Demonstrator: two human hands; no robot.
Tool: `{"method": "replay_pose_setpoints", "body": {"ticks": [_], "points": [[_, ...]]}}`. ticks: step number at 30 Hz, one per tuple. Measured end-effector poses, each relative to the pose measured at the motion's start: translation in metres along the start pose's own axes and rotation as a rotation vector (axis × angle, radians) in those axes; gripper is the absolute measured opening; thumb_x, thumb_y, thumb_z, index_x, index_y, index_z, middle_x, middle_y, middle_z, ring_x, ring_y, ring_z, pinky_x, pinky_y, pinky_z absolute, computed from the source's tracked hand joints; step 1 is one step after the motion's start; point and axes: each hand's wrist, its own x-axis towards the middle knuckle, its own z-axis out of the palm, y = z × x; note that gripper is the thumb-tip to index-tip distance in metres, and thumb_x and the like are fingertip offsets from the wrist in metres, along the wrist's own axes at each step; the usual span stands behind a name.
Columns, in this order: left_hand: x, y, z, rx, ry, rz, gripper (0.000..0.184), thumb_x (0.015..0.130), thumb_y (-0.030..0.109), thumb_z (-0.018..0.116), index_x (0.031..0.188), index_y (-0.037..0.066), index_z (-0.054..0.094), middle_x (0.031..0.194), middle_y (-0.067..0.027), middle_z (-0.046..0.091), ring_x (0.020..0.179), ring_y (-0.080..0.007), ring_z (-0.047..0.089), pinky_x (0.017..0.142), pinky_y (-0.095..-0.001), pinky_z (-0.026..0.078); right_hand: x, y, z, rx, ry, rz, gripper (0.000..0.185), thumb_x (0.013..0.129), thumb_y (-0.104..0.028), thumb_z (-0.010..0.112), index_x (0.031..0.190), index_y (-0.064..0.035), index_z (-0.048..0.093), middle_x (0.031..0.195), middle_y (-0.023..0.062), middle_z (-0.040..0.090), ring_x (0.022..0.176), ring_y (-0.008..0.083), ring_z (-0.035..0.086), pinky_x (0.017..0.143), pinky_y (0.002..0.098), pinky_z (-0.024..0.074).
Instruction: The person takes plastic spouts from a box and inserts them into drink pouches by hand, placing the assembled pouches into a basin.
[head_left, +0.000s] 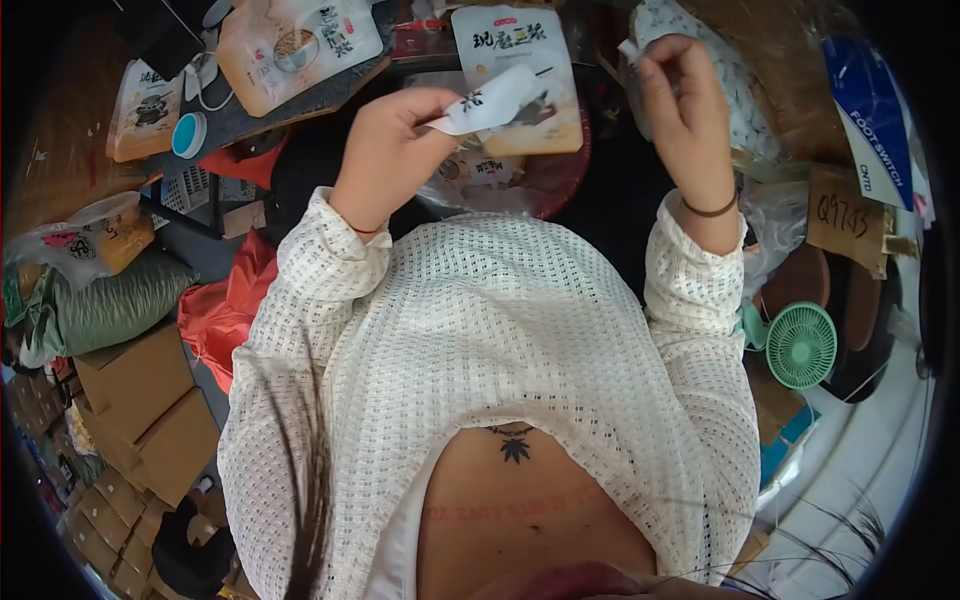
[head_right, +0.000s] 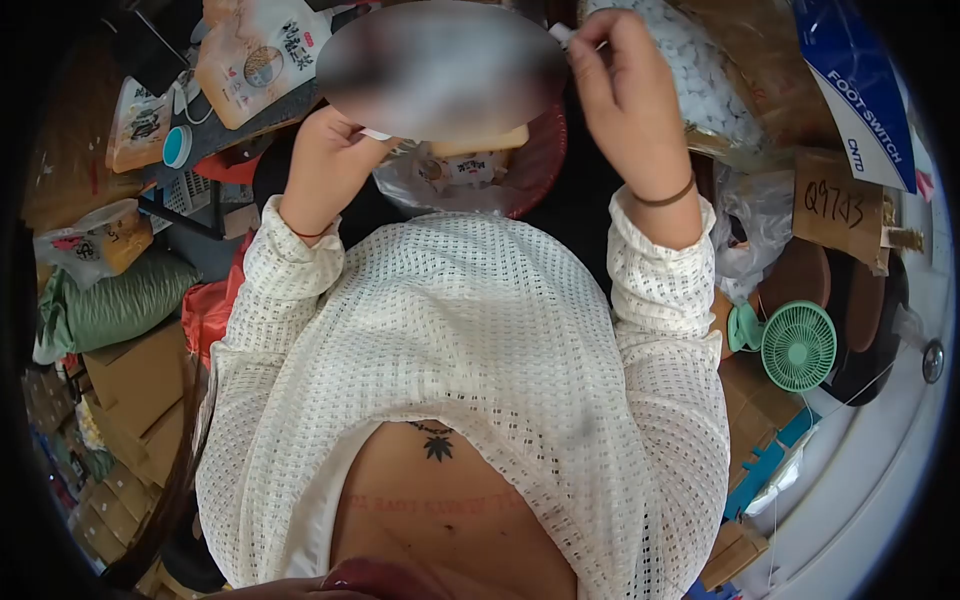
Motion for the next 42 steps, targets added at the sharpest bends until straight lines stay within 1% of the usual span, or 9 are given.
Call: {"method": "replay_pose_setpoints", "body": {"ticks": [3, 8, 11, 21, 28, 36, 39, 41, 42], "points": [[0.0, 0.002, 0.013, -0.047, -0.078, -0.028, 0.018, 0.094, 0.011, 0.074, 0.107, -0.002, 0.073, 0.09, 0.0012, 0.07, 0.078, -0.0033, 0.06, 0.069, -0.0204, 0.048, 0.014, 0.022, -0.016, -0.307, 0.215, -0.132, 0.025, 0.102, -0.002, 0.054, 0.126, -0.0019, 0.062, 0.091, 0.0009, 0.058, 0.079, 0.0093, 0.054, 0.072, 0.0251, 0.0471], [0.0, 0.006, 0.028, -0.049, -0.148, -0.083, 0.019, 0.095, 0.012, 0.074, 0.107, -0.002, 0.073, 0.091, -0.0005, 0.072, 0.082, -0.0039, 0.062, 0.072, -0.0212, 0.051, -0.01, -0.012, -0.017, 0.701, -0.166, 0.423, 0.03, 0.103, -0.005, 0.053, 0.131, -0.0016, 0.062, 0.093, -0.0037, 0.058, 0.065, 0.0025, 0.039, 0.06, 0.0176, 0.0323], [0.001, 0.005, 0.035, -0.09, -0.188, -0.093, 0.02, 0.095, 0.015, 0.074, 0.108, -0.001, 0.073, 0.091, -0.0003, 0.073, 0.08, -0.0035, 0.062, 0.071, -0.0202, 0.05, -0.014, -0.023, 0.014, 0.851, -0.18, 0.314, 0.026, 0.102, -0.009, 0.06, 0.127, -0.0011, 0.06, 0.095, -0.0001, 0.062, 0.065, 0.0029, 0.042, 0.057, 0.0194, 0.0337], [-0.008, 0.008, 0.049, -0.485, -0.368, -0.383, 0.029, 0.101, 0.021, 0.066, 0.117, -0.003, 0.069, 0.107, -0.007, 0.075, 0.092, -0.0094, 0.069, 0.085, -0.0269, 0.056, -0.005, -0.034, -0.002, 0.022, -0.296, -0.045, 0.025, 0.093, -0.007, 0.069, 0.118, -0.0039, 0.072, 0.092, 0.0119, 0.072, 0.082, 0.0228, 0.07, 0.074, 0.0304, 0.0535], [0.015, -0.003, 0.036, -0.635, -0.299, -0.376, 0.031, 0.096, 0.008, 0.066, 0.124, -0.006, 0.065, 0.12, -0.0147, 0.072, 0.104, -0.0194, 0.072, 0.093, -0.0323, 0.057, 0.012, 0.046, -0.047, 0.794, 0.099, 0.403, 0.025, 0.091, -0.002, 0.071, 0.116, 0.0007, 0.066, 0.099, -0.0004, 0.069, 0.067, 0.0067, 0.049, 0.062, 0.0207, 0.0424], [0.065, -0.023, 0.012, -0.651, -0.198, -0.236, 0.042, 0.099, 0.013, 0.066, 0.134, -0.006, 0.055, 0.126, -0.0167, 0.067, 0.102, -0.0245, 0.071, 0.088, -0.0363, 0.06, 0.008, 0.036, -0.032, 0.129, 0.005, 0.375, 0.026, 0.099, -0.015, 0.066, 0.121, -0.0008, 0.067, 0.089, -0.0004, 0.067, 0.072, 0.0075, 0.053, 0.066, 0.0228, 0.044], [0.058, -0.035, -0.017, 0.074, 0.364, 0.022, 0.052, 0.096, 0.023, 0.072, 0.136, -0.005, 0.053, 0.135, -0.0217, 0.061, 0.11, -0.0322, 0.067, 0.089, -0.0407, 0.057, 0.003, 0.038, -0.033, -0.081, 0.041, 0.133, 0.022, 0.101, -0.016, 0.065, 0.116, -0.0005, 0.068, 0.088, 0.0013, 0.067, 0.075, 0.0072, 0.055, 0.068, 0.0236, 0.0456], [0.042, -0.031, -0.072, 1.232, 0.679, 0.42, 0.061, 0.091, 0.028, 0.076, 0.137, -0.003, 0.052, 0.138, -0.0282, 0.054, 0.12, -0.0409, 0.06, 0.089, -0.0479, 0.054, -0.003, 0.027, -0.033, -0.017, 0.105, 0.179, 0.019, 0.102, -0.016, 0.063, 0.111, -0.0001, 0.068, 0.087, 0.0025, 0.067, 0.076, 0.0083, 0.057, 0.07, 0.0243, 0.0467], [0.033, -0.048, -0.08, 1.494, 0.515, 0.484, 0.066, 0.086, 0.029, 0.078, 0.14, 0.0, 0.051, 0.14, -0.0323, 0.049, 0.122, -0.0471, 0.055, 0.088, -0.0512, 0.053, -0.005, 0.019, -0.032, 0.014, 0.141, 0.199, 0.018, 0.102, -0.015, 0.062, 0.109, 0.0002, 0.068, 0.086, 0.0031, 0.067, 0.077, 0.0088, 0.058, 0.071, 0.0246, 0.0472]]}}
